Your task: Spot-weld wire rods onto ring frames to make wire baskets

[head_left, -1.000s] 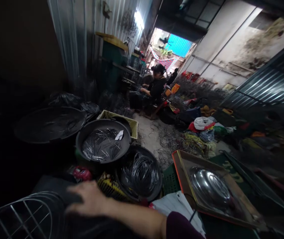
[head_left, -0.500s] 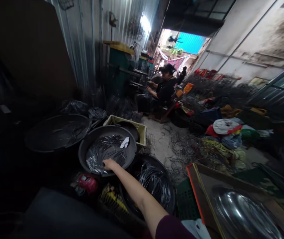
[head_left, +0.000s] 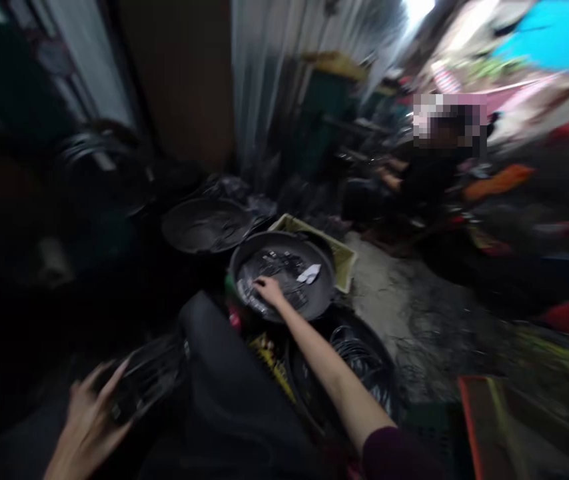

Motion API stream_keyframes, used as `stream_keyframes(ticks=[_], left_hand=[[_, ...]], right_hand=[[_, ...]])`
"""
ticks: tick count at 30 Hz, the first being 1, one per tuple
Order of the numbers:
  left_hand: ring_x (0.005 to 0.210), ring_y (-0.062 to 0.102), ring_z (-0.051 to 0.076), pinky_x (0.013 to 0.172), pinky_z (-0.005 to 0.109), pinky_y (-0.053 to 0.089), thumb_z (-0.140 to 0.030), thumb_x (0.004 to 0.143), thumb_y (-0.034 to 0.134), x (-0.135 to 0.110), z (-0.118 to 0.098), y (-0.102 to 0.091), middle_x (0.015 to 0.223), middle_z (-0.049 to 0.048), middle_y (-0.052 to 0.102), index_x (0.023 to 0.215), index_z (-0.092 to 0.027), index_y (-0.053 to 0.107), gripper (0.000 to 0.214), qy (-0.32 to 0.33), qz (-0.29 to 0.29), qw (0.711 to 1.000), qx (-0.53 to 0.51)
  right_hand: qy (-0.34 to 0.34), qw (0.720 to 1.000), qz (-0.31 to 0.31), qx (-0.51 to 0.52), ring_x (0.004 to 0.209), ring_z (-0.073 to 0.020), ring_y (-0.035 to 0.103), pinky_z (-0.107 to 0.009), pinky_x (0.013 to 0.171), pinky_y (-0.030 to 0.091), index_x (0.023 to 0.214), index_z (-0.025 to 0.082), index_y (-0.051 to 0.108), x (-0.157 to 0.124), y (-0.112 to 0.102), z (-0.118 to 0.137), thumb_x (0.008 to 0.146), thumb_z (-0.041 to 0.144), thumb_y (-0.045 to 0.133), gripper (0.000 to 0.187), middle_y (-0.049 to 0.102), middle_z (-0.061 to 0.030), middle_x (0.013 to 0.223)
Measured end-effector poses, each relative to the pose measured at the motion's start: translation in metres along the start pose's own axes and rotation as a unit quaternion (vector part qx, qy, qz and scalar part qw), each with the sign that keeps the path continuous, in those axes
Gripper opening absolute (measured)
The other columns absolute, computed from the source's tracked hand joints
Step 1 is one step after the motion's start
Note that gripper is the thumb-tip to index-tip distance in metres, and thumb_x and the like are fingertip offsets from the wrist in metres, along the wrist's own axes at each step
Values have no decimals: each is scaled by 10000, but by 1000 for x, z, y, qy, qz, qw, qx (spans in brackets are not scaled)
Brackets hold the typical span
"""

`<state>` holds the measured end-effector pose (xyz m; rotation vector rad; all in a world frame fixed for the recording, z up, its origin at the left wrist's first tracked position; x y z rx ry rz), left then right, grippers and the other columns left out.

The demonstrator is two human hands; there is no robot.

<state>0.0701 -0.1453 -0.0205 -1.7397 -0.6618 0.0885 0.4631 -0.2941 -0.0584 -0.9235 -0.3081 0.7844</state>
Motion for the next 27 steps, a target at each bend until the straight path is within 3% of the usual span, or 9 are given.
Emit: stream_keyframes(ticks=[1, 4, 7, 11, 14, 19, 23, 27], left_hand=[[1199, 458, 416, 907, 747, 362, -494, 774, 527, -9, 3, 3, 1338, 34, 445, 1408, -546, -1, 827, -20, -11, 1000, -20], [1282, 362, 447, 984, 736, 258, -427, 739, 637, -16, 6, 10, 1387, 157, 348, 1457, -367, 151, 870, -41, 20, 999, -25], [1331, 293, 419, 1044, 708, 168, -383, 736, 672, -4, 4, 18, 1395, 166, 324, 1400, -300, 311, 760, -37, 47, 998, -32], [1326, 299, 406, 1051, 701, 170, -370, 717, 706, -5, 3, 23, 1392, 159, 311, 1382, -303, 312, 776, -54, 48, 996, -56], [1309, 327, 394, 1057, 681, 211, -345, 703, 729, -25, 7, 21, 1389, 158, 295, 1394, -305, 264, 834, -89, 37, 993, -65], [1324, 318, 364, 1094, 659, 171, -299, 727, 715, -49, -2, 1, 1401, 128, 279, 1380, -349, 263, 795, -105, -12, 994, -38], [1335, 310, 347, 1114, 630, 167, -327, 734, 713, -51, -13, -12, 1400, 123, 284, 1365, -344, 303, 753, -117, -26, 992, -41], [1343, 288, 360, 1121, 624, 152, -395, 716, 724, -48, -7, -15, 1386, 147, 298, 1389, -283, 318, 794, -128, 7, 990, -64]], right_hand=[[5, 1000, -6, 26, 981, -142, 580, -312, 912, 447, 1000, 123, 625, 3, 3, -1, 876, 243, 523, 200, 653, -73, 1060], [42, 995, -25, 88, 939, -152, 565, -297, 866, 462, 1034, 76, 595, 17, 16, -14, 877, 326, 427, 340, 641, -122, 1051], [83, 988, -40, 123, 801, -145, 568, -289, 724, 509, 1070, 58, 555, 24, 19, -35, 877, 404, 371, 437, 628, -127, 997], [102, 986, -37, 124, 699, -129, 566, -264, 638, 514, 993, 82, 570, 17, 10, -49, 860, 387, 435, 359, 625, -73, 854], [106, 991, -20, 85, 715, -147, 593, -291, 691, 513, 986, 93, 589, 15, 6, -47, 862, 310, 452, 285, 637, -76, 833], [110, 993, 37, -37, 1008, -222, 578, -355, 928, 417, 876, 129, 654, 14, 14, -38, 719, 199, 659, 172, 651, -146, 1016], [120, 980, 100, -124, 985, -280, 608, -407, 872, 436, 787, 147, 675, -1, 19, -29, 652, 124, 684, 137, 677, -159, 924], [112, 967, 92, -207, 992, -368, 612, -524, 798, 417, 917, 181, 703, -23, -7, -16, 795, 152, 543, 204, 656, -237, 906]])
Point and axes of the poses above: each hand's wrist, its own x-axis towards the middle knuckle, its own y-axis out of the palm, z = x × y, the point moved 1 cm from there along x, towards the middle knuckle
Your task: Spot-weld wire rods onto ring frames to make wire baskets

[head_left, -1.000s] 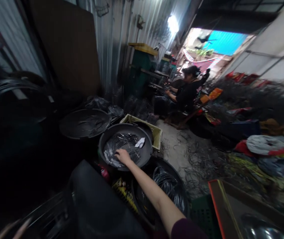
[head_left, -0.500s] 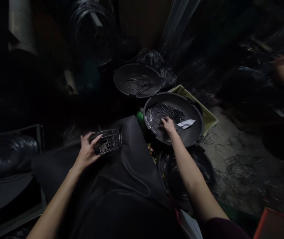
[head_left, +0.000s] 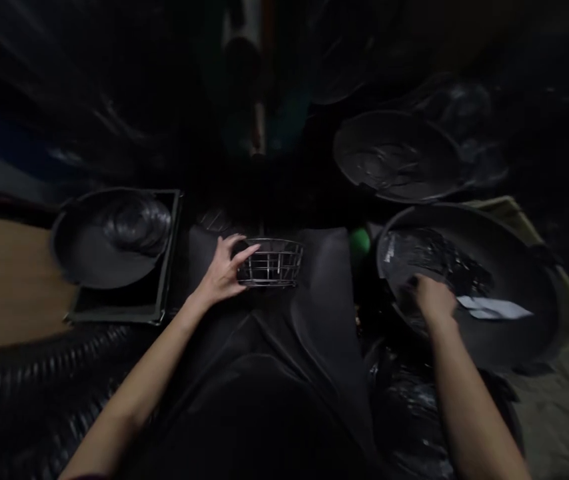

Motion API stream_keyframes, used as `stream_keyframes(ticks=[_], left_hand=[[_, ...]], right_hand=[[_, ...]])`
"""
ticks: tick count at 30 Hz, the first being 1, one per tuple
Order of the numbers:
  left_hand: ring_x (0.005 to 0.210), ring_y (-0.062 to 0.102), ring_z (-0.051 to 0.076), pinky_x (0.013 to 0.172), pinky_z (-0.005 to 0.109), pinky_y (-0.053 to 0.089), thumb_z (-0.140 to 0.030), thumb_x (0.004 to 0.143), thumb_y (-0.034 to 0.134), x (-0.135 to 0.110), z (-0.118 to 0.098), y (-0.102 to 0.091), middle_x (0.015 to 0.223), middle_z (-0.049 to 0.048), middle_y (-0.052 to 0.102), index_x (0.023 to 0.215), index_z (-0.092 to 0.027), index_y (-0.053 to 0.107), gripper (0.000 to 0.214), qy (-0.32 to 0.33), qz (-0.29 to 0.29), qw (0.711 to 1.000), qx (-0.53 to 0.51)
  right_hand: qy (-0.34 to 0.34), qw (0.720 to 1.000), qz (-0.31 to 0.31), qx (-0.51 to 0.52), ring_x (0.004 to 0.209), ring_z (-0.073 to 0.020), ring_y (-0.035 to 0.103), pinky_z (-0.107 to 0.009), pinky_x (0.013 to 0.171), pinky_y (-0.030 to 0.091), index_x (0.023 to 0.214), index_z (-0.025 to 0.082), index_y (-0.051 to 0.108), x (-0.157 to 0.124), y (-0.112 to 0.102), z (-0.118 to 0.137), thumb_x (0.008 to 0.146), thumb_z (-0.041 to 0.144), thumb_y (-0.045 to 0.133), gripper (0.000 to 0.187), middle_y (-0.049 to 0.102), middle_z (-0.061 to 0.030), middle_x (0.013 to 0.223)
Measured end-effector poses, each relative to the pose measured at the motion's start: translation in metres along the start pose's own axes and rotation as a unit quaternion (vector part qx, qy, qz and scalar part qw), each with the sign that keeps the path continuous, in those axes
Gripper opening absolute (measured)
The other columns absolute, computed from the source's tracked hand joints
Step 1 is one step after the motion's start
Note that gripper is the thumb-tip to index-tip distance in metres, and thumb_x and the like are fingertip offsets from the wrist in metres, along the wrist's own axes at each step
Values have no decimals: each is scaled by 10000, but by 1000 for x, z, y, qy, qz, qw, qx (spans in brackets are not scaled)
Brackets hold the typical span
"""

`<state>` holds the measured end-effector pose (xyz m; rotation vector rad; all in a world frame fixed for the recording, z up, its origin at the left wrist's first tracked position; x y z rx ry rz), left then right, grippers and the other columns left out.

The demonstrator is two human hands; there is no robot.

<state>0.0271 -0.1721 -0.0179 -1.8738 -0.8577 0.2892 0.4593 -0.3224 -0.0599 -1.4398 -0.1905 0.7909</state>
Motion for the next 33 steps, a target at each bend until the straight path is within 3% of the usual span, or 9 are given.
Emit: stream_keyframes(ticks=[4, 10, 12, 15, 22, 25, 28, 31, 33], left_hand=[[1361, 230, 395, 1105, 654, 123, -402, 677, 742, 4, 8, -5, 1405, 163, 279, 1443, -247, 238, 931, -25, 63, 998, -9], [1367, 210, 392, 1100, 646, 143, -403, 637, 763, 3, 13, 0, 1431, 163, 260, 1431, -243, 233, 968, -41, 64, 996, -44], [1338, 272, 361, 1108, 598, 193, -395, 639, 764, 3, 14, 2, 1396, 166, 295, 1397, -229, 296, 906, -25, 44, 997, -60], [1273, 355, 327, 1094, 545, 260, -377, 632, 769, 8, 15, -4, 1334, 155, 357, 1355, -225, 361, 843, -4, 14, 997, -77], [1227, 382, 318, 1057, 500, 327, -362, 600, 773, 41, 26, -44, 1308, 131, 400, 1326, -224, 413, 821, 11, -32, 997, -72], [1224, 379, 322, 1041, 493, 350, -341, 579, 784, 56, 32, -56, 1308, 130, 391, 1324, -231, 412, 839, 2, -49, 996, -75], [1218, 382, 323, 1035, 498, 352, -340, 578, 784, 67, 36, -62, 1293, 137, 391, 1315, -223, 417, 831, 21, -59, 996, -70], [1215, 386, 324, 1039, 508, 336, -373, 595, 780, 71, 40, -63, 1283, 146, 397, 1302, -207, 423, 809, 38, -65, 995, -59], [1215, 388, 320, 1048, 512, 323, -384, 614, 771, 71, 41, -62, 1286, 150, 395, 1290, -203, 430, 778, 42, -67, 995, -55]], right_hand=[[-97, 990, -14, 102, 953, -294, 630, -455, 821, 446, 1236, 273, 584, -49, -36, 23, 815, 330, 597, 425, 667, -161, 947], [-301, 830, 381, 275, 786, -198, 660, -309, 745, 520, 992, 187, 693, -138, -19, 145, 764, 474, 647, 369, 704, -41, 816], [-353, 839, 332, 247, 816, -194, 667, -304, 769, 513, 968, 196, 708, -147, -4, 181, 808, 414, 611, 288, 720, -34, 865], [-447, 874, 123, 146, 843, -207, 679, -292, 730, 509, 1054, 225, 698, -151, 13, 209, 830, 361, 611, 277, 720, -38, 984], [-619, 774, -126, 29, 601, -120, 667, -211, 550, 471, 1144, 230, 664, -144, 7, 234, 918, 290, 516, 277, 716, -6, 992], [-648, 748, -112, 85, 656, -114, 682, -200, 619, 506, 1123, 228, 671, -137, -11, 248, 918, 257, 512, 262, 704, 3, 1031], [-643, 743, 13, 187, 756, -118, 694, -179, 687, 527, 1103, 224, 676, -133, -32, 257, 895, 273, 558, 244, 713, 7, 1011], [-596, 765, 123, 212, 754, -121, 693, -172, 690, 530, 1059, 230, 693, -126, -45, 264, 871, 308, 598, 224, 725, 20, 962], [-579, 790, 105, 174, 677, -123, 686, -182, 638, 523, 1058, 233, 696, -119, -44, 267, 871, 329, 597, 232, 734, 21, 895]])
Point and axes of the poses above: each hand's wrist, its own x-axis towards the middle knuckle, its own y-axis out of the palm, z = x × y, the point moved 1 cm from there along x, towards the middle knuckle
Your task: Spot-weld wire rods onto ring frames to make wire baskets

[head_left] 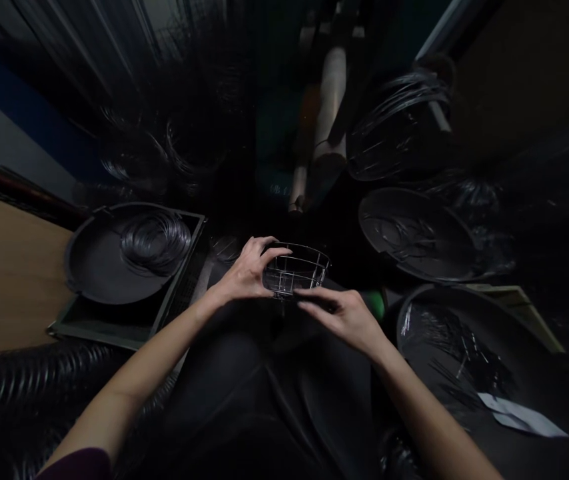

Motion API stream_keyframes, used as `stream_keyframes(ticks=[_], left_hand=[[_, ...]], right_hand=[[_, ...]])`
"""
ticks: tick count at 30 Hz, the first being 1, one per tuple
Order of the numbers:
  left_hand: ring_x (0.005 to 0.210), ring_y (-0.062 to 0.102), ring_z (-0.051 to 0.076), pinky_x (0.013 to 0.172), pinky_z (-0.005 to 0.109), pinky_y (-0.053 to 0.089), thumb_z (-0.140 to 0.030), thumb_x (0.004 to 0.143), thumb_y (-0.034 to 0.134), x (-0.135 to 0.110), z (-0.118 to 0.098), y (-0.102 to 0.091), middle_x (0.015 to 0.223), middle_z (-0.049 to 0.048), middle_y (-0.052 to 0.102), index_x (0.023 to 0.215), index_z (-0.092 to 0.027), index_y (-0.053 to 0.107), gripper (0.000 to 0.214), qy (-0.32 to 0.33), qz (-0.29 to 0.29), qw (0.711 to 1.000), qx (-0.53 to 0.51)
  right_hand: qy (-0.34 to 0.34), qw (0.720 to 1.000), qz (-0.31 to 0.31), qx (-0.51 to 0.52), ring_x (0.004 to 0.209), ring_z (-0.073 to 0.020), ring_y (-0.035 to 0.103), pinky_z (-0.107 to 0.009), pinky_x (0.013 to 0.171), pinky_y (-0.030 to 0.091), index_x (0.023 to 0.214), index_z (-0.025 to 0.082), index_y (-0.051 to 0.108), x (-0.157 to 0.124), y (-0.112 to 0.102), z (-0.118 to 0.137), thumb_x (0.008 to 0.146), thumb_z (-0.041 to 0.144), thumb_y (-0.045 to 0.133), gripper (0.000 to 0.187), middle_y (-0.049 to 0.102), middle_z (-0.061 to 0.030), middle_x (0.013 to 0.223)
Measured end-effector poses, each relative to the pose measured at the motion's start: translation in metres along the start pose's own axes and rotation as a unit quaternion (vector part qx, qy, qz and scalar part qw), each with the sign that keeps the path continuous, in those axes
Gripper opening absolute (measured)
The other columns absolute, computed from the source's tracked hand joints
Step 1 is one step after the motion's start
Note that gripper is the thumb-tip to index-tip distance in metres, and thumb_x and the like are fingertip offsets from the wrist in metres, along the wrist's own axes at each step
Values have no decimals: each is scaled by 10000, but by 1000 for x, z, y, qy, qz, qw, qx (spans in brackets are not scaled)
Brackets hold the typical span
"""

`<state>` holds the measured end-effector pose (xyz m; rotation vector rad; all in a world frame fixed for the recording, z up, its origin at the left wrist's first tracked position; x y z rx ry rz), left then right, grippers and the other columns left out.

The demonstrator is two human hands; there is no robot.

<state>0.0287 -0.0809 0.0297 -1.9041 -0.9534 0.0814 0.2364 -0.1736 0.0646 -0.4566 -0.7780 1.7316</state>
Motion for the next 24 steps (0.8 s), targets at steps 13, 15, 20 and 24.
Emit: stream_keyframes(ticks=[13, 15, 20, 24], left_hand=[[1238, 354, 313, 1038, 474, 381, -195, 526, 797, 30, 10, -2, 1317, 93, 339, 1156, -245, 560, 674, -72, -30, 995, -65], [1233, 359, 315, 1035, 482, 382, -197, 524, 800, 37, 14, -5, 1313, 96, 338, 1168, -244, 552, 692, -67, -36, 995, -65], [1244, 351, 328, 1039, 522, 369, -198, 531, 795, 49, 23, -12, 1327, 101, 328, 1194, -251, 537, 713, -66, -40, 995, -62], [1260, 338, 332, 1052, 524, 361, -224, 529, 805, 57, 31, -15, 1335, 102, 327, 1203, -250, 539, 725, -61, -39, 995, -63]], right_hand=[[-187, 881, -168, -402, 532, -79, 609, -208, 540, 462, 1140, 183, 655, 27, 9, -20, 921, 171, 501, 269, 661, -21, 1128], [-199, 881, -171, -394, 547, -80, 620, -205, 539, 467, 1133, 184, 659, 35, 2, -24, 906, 140, 510, 275, 664, -18, 1126], [-180, 913, -127, -342, 618, -103, 667, -209, 597, 533, 1194, 236, 630, 52, -5, -32, 912, 141, 487, 331, 646, -16, 1157], [-158, 941, -121, -275, 710, -132, 698, -237, 691, 575, 1209, 254, 620, 63, -6, -37, 933, 193, 467, 321, 648, -14, 1149]])
Point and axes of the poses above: each hand's wrist, its own x-axis towards the middle knuckle, its own y-axis out of the palm, z = x × y, the point moved 1 cm from there along x, towards the middle knuckle
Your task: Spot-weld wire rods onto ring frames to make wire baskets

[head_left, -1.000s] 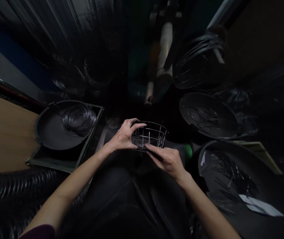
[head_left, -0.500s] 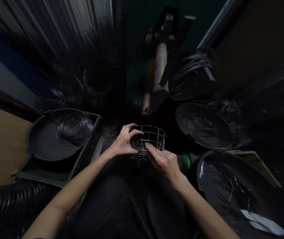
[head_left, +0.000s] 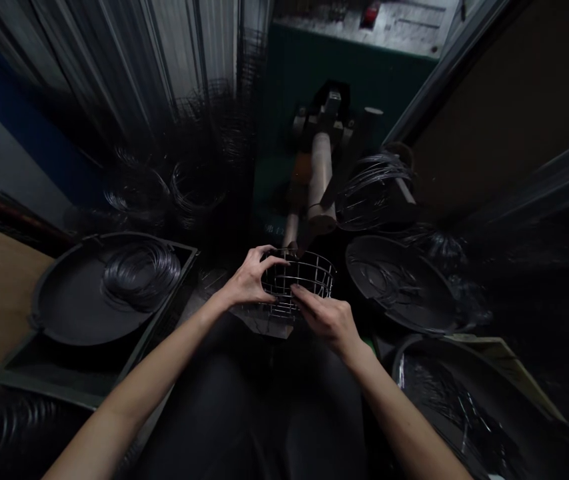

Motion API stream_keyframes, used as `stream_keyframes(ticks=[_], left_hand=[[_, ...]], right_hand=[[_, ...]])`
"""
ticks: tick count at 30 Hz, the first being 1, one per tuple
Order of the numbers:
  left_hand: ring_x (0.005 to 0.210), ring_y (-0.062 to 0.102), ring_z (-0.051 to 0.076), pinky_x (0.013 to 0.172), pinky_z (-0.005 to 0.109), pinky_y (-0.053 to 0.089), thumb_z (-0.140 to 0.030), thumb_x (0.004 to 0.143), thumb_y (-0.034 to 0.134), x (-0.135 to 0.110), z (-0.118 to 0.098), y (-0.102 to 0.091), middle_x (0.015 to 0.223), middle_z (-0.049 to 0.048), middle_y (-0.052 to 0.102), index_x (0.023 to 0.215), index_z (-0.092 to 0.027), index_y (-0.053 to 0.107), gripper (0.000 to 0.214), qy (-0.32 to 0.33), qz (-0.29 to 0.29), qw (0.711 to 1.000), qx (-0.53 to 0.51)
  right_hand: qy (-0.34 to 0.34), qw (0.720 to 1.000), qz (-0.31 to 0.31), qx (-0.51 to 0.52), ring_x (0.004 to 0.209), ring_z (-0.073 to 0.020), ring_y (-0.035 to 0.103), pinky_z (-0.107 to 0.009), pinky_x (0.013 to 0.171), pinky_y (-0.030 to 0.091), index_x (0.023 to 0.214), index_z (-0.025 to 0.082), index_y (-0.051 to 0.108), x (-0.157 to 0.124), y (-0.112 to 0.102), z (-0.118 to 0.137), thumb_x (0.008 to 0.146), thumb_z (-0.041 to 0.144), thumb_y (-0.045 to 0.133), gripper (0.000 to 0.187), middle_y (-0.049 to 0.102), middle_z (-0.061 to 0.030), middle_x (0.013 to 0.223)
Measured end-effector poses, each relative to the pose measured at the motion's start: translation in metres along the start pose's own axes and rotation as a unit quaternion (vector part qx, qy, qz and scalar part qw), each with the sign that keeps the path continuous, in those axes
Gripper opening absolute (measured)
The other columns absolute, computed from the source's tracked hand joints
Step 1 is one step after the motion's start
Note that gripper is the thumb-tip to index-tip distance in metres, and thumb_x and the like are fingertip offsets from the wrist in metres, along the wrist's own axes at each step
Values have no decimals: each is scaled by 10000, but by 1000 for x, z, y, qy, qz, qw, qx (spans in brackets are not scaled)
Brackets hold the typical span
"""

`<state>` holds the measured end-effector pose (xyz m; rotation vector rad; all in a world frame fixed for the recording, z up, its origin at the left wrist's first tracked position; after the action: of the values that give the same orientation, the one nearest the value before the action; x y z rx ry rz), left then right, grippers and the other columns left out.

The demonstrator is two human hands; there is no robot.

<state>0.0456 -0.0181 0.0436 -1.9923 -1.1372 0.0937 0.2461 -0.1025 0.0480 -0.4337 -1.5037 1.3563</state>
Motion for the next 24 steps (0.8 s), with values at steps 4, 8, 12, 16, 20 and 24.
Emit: stream_keyframes(ticks=[4, 8, 12, 16, 20, 24], left_hand=[[1245, 354, 328, 1035, 523, 381, -254, 543, 804, 4, 6, -1, 1324, 96, 336, 1217, -262, 533, 727, -4, -2, 1000, 0], [1226, 364, 322, 1024, 510, 393, -218, 523, 802, 3, 6, -3, 1316, 96, 341, 1220, -259, 534, 747, 8, 7, 1000, 6], [1227, 360, 323, 1022, 511, 391, -219, 528, 801, 2, 2, -6, 1322, 98, 335, 1218, -259, 535, 741, 2, 8, 1000, 1], [1221, 370, 320, 1020, 506, 392, -251, 543, 801, 8, 3, -8, 1310, 99, 345, 1216, -257, 535, 723, 7, 6, 1000, -2], [1212, 391, 314, 1024, 486, 391, -271, 533, 811, 12, 7, -11, 1292, 102, 366, 1202, -244, 545, 720, 11, 7, 1000, -1], [1216, 412, 303, 1049, 467, 368, -305, 525, 820, 13, 6, -13, 1222, 100, 434, 1173, -216, 560, 704, 23, 2, 1000, -8]], right_hand=[[9, 999, -2, 36, 754, -137, 703, -249, 751, 581, 1206, 270, 619, 5, 7, -5, 927, 211, 486, 315, 648, -8, 1151], [6, 999, -5, 39, 809, -134, 701, -219, 747, 574, 1191, 263, 628, 5, 6, -4, 930, 211, 481, 304, 651, -10, 1143], [-16, 999, -23, 19, 816, -125, 699, -196, 735, 568, 1183, 231, 631, 4, 1, -1, 933, 208, 477, 295, 640, -21, 1159], [0, 1000, -18, 12, 796, -127, 701, -210, 758, 567, 1181, 240, 635, 9, 3, -5, 936, 226, 478, 291, 645, -25, 1155], [11, 1000, -16, 23, 798, -139, 701, -229, 737, 572, 1175, 245, 641, 14, 5, -7, 936, 241, 479, 289, 657, -24, 1138], [39, 999, -10, 7, 787, -150, 699, -234, 705, 561, 1191, 246, 634, 11, -1, -1, 937, 282, 480, 299, 670, -27, 1124]])
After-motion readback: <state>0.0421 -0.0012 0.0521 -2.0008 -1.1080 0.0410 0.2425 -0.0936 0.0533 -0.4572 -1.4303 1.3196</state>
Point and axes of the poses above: each hand's wrist, its own x-axis towards the middle knuckle, its own y-axis out of the palm, z = x × y, the point moved 1 cm from there along x, towards the middle knuckle
